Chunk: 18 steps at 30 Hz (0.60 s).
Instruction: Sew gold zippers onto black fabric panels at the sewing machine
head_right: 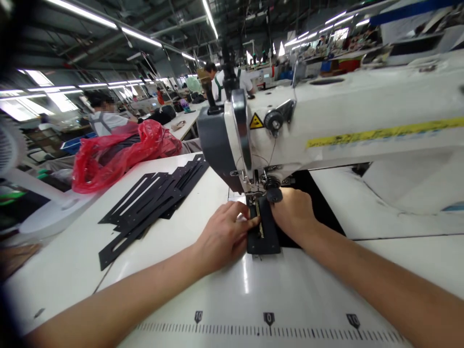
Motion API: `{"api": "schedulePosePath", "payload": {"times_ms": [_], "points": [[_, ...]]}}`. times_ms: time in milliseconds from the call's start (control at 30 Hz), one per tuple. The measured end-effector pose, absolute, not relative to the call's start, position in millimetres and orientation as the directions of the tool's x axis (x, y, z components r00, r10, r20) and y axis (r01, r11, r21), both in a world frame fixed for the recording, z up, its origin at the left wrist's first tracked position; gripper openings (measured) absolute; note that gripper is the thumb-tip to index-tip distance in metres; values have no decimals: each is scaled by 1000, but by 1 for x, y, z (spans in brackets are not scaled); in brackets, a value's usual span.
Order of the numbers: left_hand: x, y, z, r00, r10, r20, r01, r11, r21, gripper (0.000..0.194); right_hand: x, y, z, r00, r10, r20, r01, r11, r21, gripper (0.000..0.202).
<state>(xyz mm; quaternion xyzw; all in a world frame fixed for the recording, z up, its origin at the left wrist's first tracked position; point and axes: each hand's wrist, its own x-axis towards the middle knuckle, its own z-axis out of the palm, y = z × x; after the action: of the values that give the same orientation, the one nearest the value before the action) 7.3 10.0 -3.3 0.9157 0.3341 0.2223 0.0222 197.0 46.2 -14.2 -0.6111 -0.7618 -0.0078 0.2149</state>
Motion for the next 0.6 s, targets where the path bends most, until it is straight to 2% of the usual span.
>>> {"api": "schedulePosePath", "payload": {"times_ms": [100,167,233,300,600], "points": [[2,1,-7,650,625,432,590,-774,231,30,205,17,-13,-281,869,408,881,402,-248,18],[0,-5,-9,659,577,482,542,-809,227,26,213,-5,-15,-450,749,486,769,602,-215,23],[-1,-9,-11,676,516,526,500,-846,187,23,219,-20,-18,-557,641,529,680,717,-152,29],[0,-11,-11,686,486,542,498,-856,138,23,221,-28,-20,-592,604,534,657,745,-115,33],[9,-16,-5,711,465,527,536,-844,22,24,220,-27,-20,-593,608,528,666,739,-102,39]]}}
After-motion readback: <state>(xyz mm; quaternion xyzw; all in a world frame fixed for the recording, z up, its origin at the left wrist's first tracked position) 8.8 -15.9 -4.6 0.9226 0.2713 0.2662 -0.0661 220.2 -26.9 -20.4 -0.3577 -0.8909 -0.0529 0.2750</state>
